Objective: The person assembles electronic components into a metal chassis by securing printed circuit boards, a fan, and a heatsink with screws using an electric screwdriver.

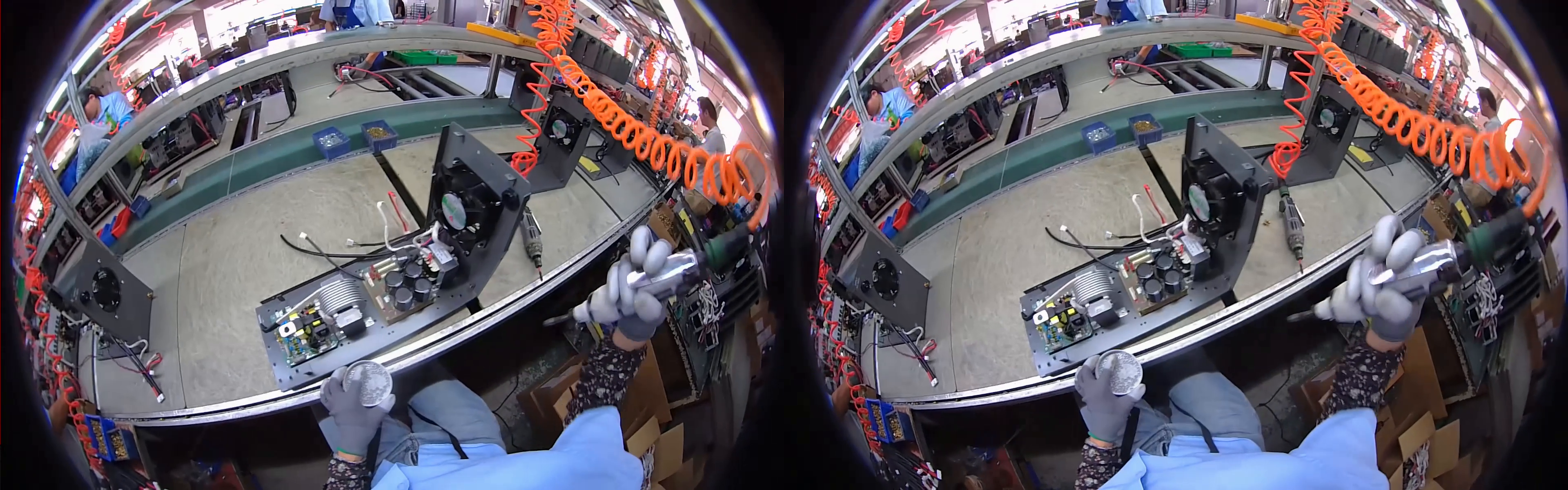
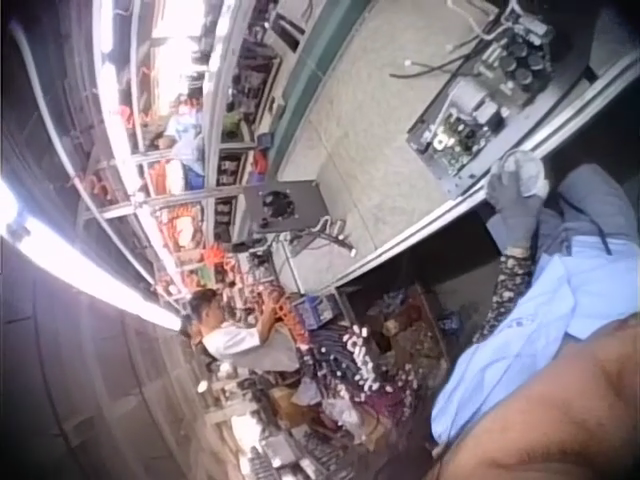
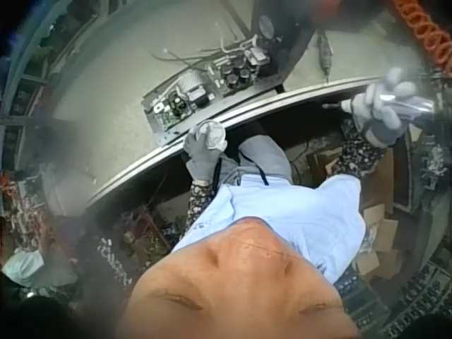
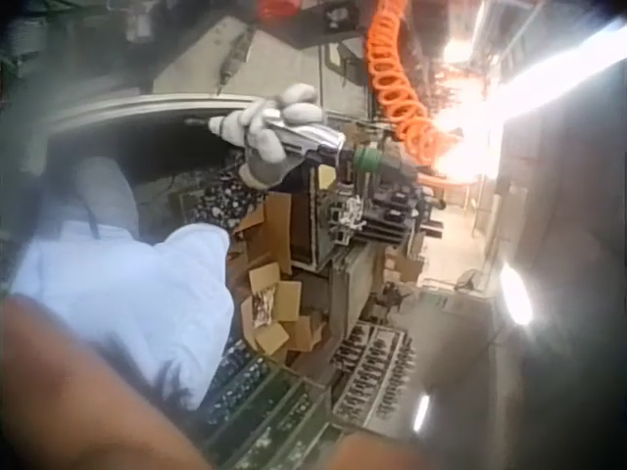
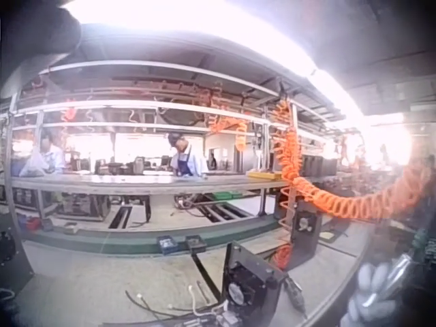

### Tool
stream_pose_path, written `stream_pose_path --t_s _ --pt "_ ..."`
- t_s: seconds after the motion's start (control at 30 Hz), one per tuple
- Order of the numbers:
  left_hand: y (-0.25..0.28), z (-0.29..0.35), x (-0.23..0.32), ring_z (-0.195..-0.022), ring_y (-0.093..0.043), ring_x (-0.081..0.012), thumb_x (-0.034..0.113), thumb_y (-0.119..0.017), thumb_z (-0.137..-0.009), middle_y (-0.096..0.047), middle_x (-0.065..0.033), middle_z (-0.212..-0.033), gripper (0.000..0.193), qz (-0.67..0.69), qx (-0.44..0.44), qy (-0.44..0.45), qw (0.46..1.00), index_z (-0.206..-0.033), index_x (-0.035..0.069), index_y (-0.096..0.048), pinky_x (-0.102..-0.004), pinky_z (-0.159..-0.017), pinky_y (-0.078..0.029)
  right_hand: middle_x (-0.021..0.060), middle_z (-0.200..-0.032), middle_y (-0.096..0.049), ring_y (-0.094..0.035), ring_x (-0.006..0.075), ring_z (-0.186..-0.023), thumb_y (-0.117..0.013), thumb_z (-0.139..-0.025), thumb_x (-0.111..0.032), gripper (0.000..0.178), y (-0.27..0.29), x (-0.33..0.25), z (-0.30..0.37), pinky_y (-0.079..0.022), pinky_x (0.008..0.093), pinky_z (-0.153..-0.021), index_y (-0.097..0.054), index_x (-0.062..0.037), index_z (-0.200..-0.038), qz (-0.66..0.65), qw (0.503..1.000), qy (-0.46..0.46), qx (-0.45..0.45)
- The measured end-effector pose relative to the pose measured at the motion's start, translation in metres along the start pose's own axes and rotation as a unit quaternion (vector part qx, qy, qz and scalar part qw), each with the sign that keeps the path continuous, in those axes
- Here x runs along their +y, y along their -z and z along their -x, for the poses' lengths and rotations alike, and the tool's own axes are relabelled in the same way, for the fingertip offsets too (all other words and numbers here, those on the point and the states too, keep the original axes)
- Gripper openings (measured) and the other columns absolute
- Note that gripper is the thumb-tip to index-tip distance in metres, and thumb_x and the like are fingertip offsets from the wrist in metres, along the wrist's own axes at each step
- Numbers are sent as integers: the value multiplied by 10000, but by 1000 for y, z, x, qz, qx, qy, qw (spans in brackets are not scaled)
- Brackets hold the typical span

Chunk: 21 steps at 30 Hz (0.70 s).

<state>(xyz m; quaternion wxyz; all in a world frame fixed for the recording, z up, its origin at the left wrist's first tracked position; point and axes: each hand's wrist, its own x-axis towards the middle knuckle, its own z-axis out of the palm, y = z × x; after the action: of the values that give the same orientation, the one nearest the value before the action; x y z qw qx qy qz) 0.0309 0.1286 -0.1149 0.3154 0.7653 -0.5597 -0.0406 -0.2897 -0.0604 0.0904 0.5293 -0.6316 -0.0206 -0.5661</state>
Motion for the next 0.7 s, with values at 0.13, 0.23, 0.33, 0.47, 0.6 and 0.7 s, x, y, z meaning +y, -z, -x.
stream_pose_path --t_s 0.13,0.23,0.33,0.47,0.6,0.7 --pt "5 -4 6 -1129 -414 -366 397 -792 -570 -470 -179 -1180 684 -3 -10 -3 1000 -1130 56 -595 -461 -975 -336 66 -760 -532 -497 106 -529 -577 -789 -44 269 63 -8 44 -442 238 -499 -501 -57 -1047 165 908 -184 339" --pt "2 -5 0 -1093 -429 -351 413 -788 -543 -485 -143 -1158 686 -5 -10 -28 1000 -1107 74 -596 -456 -949 -333 34 -727 -557 -504 82 -541 -610 -795 -59 234 171 32 80 -426 222 -494 -560 -43 -1023 238 871 -178 391" --pt "20 -7 4 -1080 -463 -342 426 -796 -534 -506 -151 -1150 700 72 -24 9 997 -1101 62 -606 -441 -925 -381 -6 -713 -551 -506 77 -546 -647 -777 -33 224 224 75 103 -407 214 -482 -591 -45 -994 230 855 -197 422" --pt "69 -18 28 -1019 -540 -330 395 -817 -526 -543 -178 -1090 697 74 -69 16 995 -1068 7 -615 -408 -890 -438 -27 -699 -536 -443 57 -471 -652 -776 -1 246 270 128 135 -347 219 -415 -599 -39 -1013 218 848 -220 431" --pt "124 -58 56 -1000 -561 -301 312 -830 -530 -549 -168 -1083 663 82 -90 51 991 -1047 -37 -607 -352 -879 -448 -32 -695 -531 -413 30 -456 -676 -778 -13 256 283 133 154 -326 216 -399 -593 -46 -1018 314 810 -208 450" --pt "156 -107 53 -999 -568 -256 252 -833 -540 -569 -127 -1046 661 66 -64 30 995 -1097 -16 -600 -330 -854 -456 -41 -743 -544 -444 38 -542 -697 -771 -37 245 307 140 184 -371 209 -494 -596 -56 -993 312 806 -193 465"
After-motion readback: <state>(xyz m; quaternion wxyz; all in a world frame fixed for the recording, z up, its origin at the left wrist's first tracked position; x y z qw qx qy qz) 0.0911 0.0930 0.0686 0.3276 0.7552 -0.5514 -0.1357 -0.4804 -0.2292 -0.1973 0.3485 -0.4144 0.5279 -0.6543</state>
